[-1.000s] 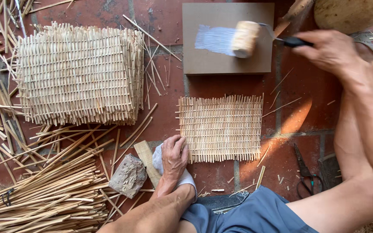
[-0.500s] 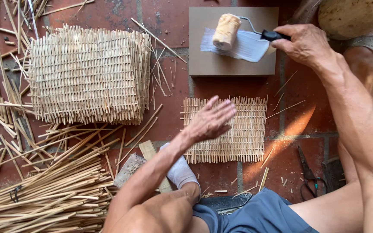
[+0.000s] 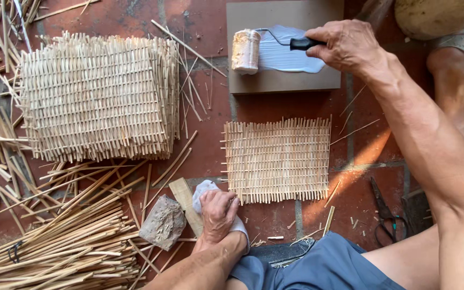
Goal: The person weaves thin bamboo strips into a small rectangular mat, then applies glue to a cardboard piece using a roller and presses the mat onto it. The finished unit is added to a stack, and the process repeats with a new mat.
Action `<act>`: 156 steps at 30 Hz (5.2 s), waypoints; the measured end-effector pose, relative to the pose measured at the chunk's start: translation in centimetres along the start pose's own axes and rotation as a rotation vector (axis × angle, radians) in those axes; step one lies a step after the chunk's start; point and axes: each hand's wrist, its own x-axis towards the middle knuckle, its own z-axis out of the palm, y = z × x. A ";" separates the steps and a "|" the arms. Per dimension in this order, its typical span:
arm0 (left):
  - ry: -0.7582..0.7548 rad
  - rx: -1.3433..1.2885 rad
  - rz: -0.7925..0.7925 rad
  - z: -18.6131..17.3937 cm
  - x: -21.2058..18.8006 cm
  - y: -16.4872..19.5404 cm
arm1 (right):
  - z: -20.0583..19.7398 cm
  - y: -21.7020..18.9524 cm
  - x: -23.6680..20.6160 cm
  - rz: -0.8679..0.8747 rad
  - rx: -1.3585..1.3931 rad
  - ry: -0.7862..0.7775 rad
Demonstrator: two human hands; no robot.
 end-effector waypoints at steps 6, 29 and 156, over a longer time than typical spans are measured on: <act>-0.044 0.018 -0.009 -0.3 1.0 0.1 | -4.3 0.9 -8.2 0.207 0.072 -0.035; -0.025 -0.192 -0.004 0.3 0.8 -0.6 | 5.4 -23.1 -3.6 0.597 0.804 0.187; -0.099 -0.080 -0.038 0.6 1.3 -0.3 | -3.6 7.4 -13.9 0.342 0.071 -0.195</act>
